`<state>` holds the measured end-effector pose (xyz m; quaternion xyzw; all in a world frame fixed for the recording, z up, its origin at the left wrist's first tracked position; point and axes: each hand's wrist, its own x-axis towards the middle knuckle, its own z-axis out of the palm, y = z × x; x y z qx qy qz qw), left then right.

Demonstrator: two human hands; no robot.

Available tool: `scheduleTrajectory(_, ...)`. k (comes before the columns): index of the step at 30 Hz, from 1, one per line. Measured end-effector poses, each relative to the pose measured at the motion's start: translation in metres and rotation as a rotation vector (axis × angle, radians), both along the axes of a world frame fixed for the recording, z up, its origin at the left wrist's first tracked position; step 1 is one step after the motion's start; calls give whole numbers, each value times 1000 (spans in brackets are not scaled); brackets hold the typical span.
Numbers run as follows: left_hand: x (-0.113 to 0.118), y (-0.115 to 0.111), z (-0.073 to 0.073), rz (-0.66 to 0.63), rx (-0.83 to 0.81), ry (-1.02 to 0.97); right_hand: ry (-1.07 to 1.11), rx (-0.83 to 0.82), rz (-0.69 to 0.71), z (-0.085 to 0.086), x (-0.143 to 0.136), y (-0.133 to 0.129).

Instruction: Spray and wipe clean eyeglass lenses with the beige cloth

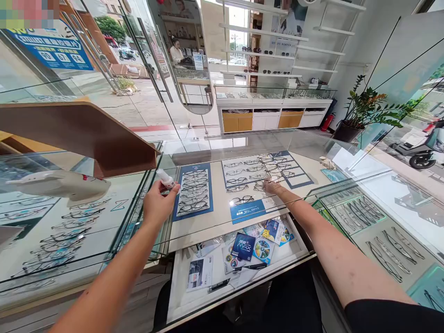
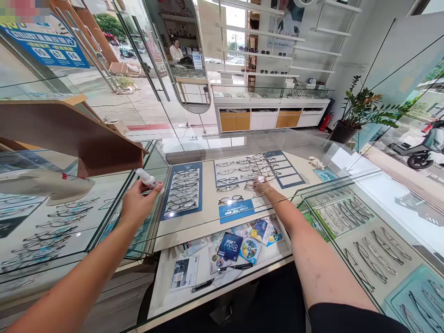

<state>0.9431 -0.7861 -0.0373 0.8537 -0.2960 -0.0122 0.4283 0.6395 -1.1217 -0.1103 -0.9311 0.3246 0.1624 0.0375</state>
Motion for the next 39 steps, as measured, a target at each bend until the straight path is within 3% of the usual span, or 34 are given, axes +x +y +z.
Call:
scheduleTrajectory(5, 3, 0, -3, -23, -12, -20, 44, -29, -46, 14, -5, 21)
scheduleTrajectory(10, 6, -2, -5, -23, -29, -44, 58, -3, 32, 37, -19, 57)
scheduleTrajectory(17, 3, -1, -2, -42, 8, -47, 205, 348, 170, 68, -64, 138)
scheduleTrajectory(20, 1, 0, 0, -51, 3, -60, 225, 524, 270, 105, -84, 159)
scheduleTrajectory(23, 0, 0, 0, -54, 3, -59, 13, 655, 495, 166, -93, 162)
scheduleTrajectory(26, 0, -1, -1, -56, 8, -57, -294, 390, 586, 221, -79, 149)
scheduleTrajectory(28, 0, -1, -2, -60, 7, -62, -302, 141, 550, 237, -58, 134)
scheduleTrajectory(30, 1, -2, -4, -64, -2, -69, -214, 10, 449, 234, -32, 119)
scheduleTrajectory(34, 3, -3, -6, -70, -40, -66, -132, -23, 374, 202, 10, 95)
scheduleTrajectory(39, 7, -4, -11, -75, -73, -55, -153, -79, 356, 171, 34, 78)
